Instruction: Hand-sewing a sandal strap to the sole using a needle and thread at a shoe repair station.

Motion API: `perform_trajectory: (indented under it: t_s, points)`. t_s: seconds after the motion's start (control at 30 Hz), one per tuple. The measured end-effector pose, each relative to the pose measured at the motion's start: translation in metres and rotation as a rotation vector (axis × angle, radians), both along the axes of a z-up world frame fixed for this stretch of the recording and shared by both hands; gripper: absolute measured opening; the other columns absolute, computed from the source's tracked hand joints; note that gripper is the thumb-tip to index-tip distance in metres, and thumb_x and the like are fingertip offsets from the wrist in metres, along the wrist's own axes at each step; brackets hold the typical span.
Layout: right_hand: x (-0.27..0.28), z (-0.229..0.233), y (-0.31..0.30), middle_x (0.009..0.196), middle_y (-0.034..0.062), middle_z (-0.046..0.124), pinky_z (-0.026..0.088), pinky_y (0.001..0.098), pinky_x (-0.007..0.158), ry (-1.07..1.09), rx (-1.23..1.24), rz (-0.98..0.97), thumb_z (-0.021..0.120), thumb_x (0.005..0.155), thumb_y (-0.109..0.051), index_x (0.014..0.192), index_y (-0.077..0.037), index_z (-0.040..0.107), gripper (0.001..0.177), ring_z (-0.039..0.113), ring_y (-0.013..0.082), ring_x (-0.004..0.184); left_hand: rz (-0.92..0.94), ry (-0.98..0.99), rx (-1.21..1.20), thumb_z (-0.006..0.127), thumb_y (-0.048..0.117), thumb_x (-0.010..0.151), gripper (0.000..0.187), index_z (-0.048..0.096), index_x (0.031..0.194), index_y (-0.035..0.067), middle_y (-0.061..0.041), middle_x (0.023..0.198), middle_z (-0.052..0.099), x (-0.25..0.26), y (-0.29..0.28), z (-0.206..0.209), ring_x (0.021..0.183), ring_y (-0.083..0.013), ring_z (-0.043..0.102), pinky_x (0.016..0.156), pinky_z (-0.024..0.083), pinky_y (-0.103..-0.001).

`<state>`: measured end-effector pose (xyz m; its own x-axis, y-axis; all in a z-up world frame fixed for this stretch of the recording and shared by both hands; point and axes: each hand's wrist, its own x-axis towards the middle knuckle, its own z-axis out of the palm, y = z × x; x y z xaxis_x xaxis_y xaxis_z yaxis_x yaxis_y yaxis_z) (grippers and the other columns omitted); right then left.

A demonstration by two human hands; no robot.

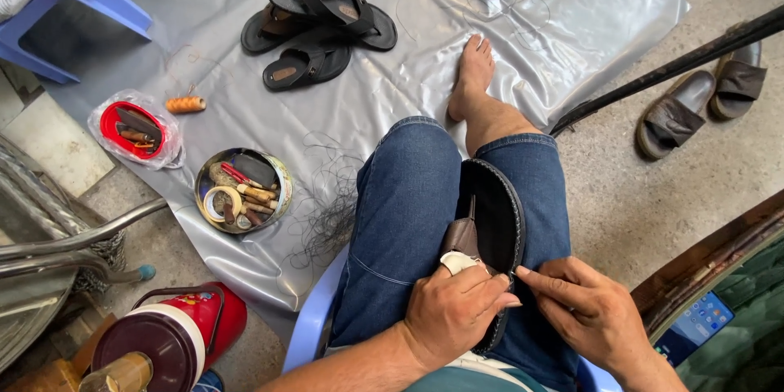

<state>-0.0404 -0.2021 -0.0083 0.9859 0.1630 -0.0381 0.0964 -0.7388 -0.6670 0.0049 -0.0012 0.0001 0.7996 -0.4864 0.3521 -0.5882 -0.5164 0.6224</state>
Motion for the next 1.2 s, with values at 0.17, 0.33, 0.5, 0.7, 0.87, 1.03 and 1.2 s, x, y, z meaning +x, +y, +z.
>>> perform_trajectory:
  t_s: [0.17,0.33,0.5,0.7,0.87,1.03,1.2]
  points:
    - [0.005,0.006,0.003,0.083,-0.01,0.061,0.045,0.0171,0.054,-0.008,-0.01,-0.006,0.063,0.075,-0.014,0.105,-0.03,0.067,0.034,0.06,0.0018,0.063,0.001,-0.043,0.01,0.065,0.033,0.086,0.022,0.061,0.079,0.013,0.002,0.063,0.045,0.001,-0.001,-0.002,0.047,-0.0175,0.041,0.037,0.038,-0.029]
    - [0.005,0.004,0.008,0.084,-0.0108,0.062,0.048,0.0212,0.05,-0.05,-0.126,-0.028,0.06,0.078,-0.02,0.103,-0.029,0.065,0.028,0.062,0.0036,0.067,0.01,-0.059,0.071,0.063,0.036,0.086,0.021,0.06,0.081,0.015,0.004,0.065,0.047,0.0,-0.004,-0.006,0.047,-0.0183,0.04,0.036,0.037,-0.029]
    - [0.006,0.021,0.012,0.087,-0.0133,0.063,0.05,0.0217,0.053,0.09,-0.121,-0.037,0.06,0.077,-0.024,0.104,-0.031,0.066,0.028,0.064,0.0022,0.069,-0.071,0.076,0.136,0.061,0.033,0.086,0.019,0.062,0.086,0.015,0.002,0.072,0.052,0.005,0.004,0.011,0.046,-0.0203,0.045,0.033,0.04,-0.031]
    - [0.009,0.031,0.019,0.091,-0.0116,0.065,0.053,0.0289,0.056,0.124,-0.131,0.041,0.057,0.079,-0.028,0.108,-0.028,0.063,0.03,0.067,0.0103,0.071,-0.197,0.251,0.329,0.057,0.027,0.088,0.011,0.061,0.088,0.017,-0.001,0.074,0.049,0.015,0.018,0.032,0.058,-0.0259,0.051,0.039,0.045,-0.042]
    - [0.007,0.024,0.019,0.09,-0.0112,0.065,0.054,0.0304,0.055,0.134,-0.125,0.028,0.056,0.08,-0.029,0.108,-0.028,0.063,0.03,0.068,0.0123,0.069,-0.305,0.347,0.425,0.054,0.026,0.089,0.012,0.061,0.088,0.015,-0.003,0.08,0.051,0.029,0.027,0.044,0.067,-0.0269,0.056,0.045,0.048,-0.044]
    - [0.002,0.022,0.018,0.09,-0.012,0.065,0.054,0.0307,0.056,0.214,-0.078,-0.02,0.057,0.079,-0.03,0.109,-0.032,0.063,0.031,0.068,0.0132,0.069,-0.317,0.853,0.251,0.059,0.027,0.072,0.008,0.063,0.069,0.022,0.007,0.117,0.056,0.054,0.024,0.087,0.097,-0.0209,0.056,0.079,0.042,-0.036]
    - [0.007,0.025,0.015,0.088,-0.0105,0.066,0.054,0.0272,0.059,0.204,0.015,-0.013,0.057,0.079,-0.028,0.104,-0.027,0.066,0.026,0.069,0.0104,0.071,-0.195,1.429,-0.282,0.063,0.017,0.081,0.008,0.067,0.084,0.011,-0.003,0.093,0.064,0.047,0.004,0.056,0.073,-0.0055,0.059,0.049,0.047,-0.016]
